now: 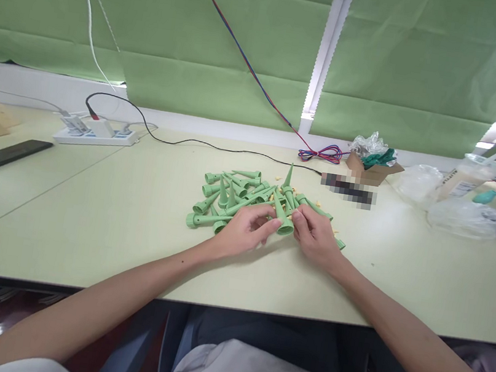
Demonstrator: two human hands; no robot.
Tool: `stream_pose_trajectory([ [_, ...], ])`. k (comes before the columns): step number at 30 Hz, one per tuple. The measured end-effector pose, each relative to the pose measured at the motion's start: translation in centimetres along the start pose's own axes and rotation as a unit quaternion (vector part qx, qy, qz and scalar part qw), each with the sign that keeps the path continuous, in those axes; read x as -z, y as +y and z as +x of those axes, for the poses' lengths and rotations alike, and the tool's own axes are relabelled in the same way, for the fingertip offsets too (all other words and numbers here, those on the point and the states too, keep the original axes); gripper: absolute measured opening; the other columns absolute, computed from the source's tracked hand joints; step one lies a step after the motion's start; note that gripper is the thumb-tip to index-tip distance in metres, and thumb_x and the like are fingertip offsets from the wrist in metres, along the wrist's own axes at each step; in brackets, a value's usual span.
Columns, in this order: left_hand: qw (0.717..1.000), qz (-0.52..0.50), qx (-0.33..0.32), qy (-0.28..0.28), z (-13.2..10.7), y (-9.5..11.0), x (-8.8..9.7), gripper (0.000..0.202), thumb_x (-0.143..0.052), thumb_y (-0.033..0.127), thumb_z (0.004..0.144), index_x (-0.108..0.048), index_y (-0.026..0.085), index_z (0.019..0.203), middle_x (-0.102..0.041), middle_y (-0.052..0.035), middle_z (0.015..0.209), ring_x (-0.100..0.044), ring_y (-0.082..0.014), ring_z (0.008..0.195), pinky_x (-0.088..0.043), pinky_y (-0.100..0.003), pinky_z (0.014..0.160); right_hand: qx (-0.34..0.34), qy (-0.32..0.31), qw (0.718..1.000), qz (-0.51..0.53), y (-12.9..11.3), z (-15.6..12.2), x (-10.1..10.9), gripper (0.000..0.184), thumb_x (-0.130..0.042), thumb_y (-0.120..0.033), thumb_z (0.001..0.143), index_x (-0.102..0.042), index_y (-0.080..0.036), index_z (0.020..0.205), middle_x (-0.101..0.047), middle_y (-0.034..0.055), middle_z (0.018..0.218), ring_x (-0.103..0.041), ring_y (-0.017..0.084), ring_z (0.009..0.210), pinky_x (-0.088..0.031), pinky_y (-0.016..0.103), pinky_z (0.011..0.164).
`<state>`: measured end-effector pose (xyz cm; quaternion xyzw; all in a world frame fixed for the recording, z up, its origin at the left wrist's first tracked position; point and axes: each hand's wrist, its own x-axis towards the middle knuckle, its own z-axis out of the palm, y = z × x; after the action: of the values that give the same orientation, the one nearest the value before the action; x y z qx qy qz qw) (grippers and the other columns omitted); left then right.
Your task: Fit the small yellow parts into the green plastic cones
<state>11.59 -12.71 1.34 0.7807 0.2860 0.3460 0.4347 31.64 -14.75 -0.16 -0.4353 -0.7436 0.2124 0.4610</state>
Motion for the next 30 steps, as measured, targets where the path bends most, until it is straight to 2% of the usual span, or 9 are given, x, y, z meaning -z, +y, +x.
stream_pose_trajectory([
  [5,0.996,0.066,-0.056,0.025,0.1,0.1,-0.2,0.028,-0.059,0.045,0.093,-0.057,0.017,0.092,-0.058,-0.0036,0.089,-0.058,-0.0110,0.063,-0.049,-0.024,0.055,-0.001,0.003,1.000,-0.011,0.2,0.0,0.0,0.043,-0.035,-0.047,0.106,-0.035,-0.024,0.069,-0.042,-0.0026,0.056,-0.039,0.015,0.052,-0.031,0.031,0.053],
  [11,0.986,0.119,-0.109,0.040,0.0,-0.4,-0.2,0.029,-0.065,0.040,0.091,-0.059,0.016,0.107,-0.059,-0.0111,0.110,-0.057,-0.0101,0.065,-0.050,-0.023,0.052,-0.002,-0.002,1.000,-0.025,0.1,0.1,-0.1,0.047,-0.032,-0.050,0.106,-0.035,-0.023,0.067,-0.042,-0.0023,0.054,-0.039,0.015,0.051,-0.032,0.032,0.054],
  [19,0.977,0.143,-0.153,0.044,0.0,-1.0,-0.4,0.020,-0.059,0.031,0.095,-0.059,0.018,0.110,-0.059,-0.0102,0.109,-0.056,-0.0095,0.065,-0.049,-0.022,0.051,-0.006,-0.003,1.000,-0.019,0.1,0.2,-0.2,0.047,-0.033,-0.050,0.106,-0.036,-0.024,0.067,-0.043,-0.0020,0.054,-0.039,0.015,0.052,-0.033,0.032,0.055],
  [22,0.975,0.151,-0.149,0.060,0.1,-1.2,-0.5,0.021,-0.055,0.027,0.097,-0.058,0.019,0.116,-0.059,-0.0098,0.110,-0.059,-0.0113,0.071,-0.051,-0.022,0.054,-0.012,0.006,1.000,-0.001,0.1,0.2,-0.4,0.044,-0.034,-0.050,0.106,-0.036,-0.024,0.069,-0.042,-0.0024,0.055,-0.040,0.015,0.052,-0.033,0.032,0.054],
  [26,0.976,0.148,-0.140,0.075,0.4,-1.1,-0.4,0.024,-0.050,0.022,0.098,-0.057,0.020,0.121,-0.057,-0.0109,0.120,-0.062,-0.0143,0.084,-0.053,-0.022,0.058,-0.010,0.000,1.000,0.005,-0.2,0.2,-0.3,0.042,-0.034,-0.047,0.106,-0.037,-0.024,0.071,-0.045,-0.0020,0.058,-0.041,0.016,0.054,-0.034,0.032,0.056],
  [30,0.978,0.143,-0.121,0.091,0.4,-1.0,-0.3,0.029,-0.049,0.019,0.098,-0.056,0.023,0.126,-0.056,-0.0101,0.124,-0.060,-0.0117,0.078,-0.052,-0.022,0.058,0.002,-0.013,1.000,-0.013,-0.6,0.2,-0.2,0.039,-0.036,-0.043,0.106,-0.041,-0.024,0.073,-0.048,-0.0016,0.061,-0.042,0.015,0.055,-0.035,0.032,0.058],
])
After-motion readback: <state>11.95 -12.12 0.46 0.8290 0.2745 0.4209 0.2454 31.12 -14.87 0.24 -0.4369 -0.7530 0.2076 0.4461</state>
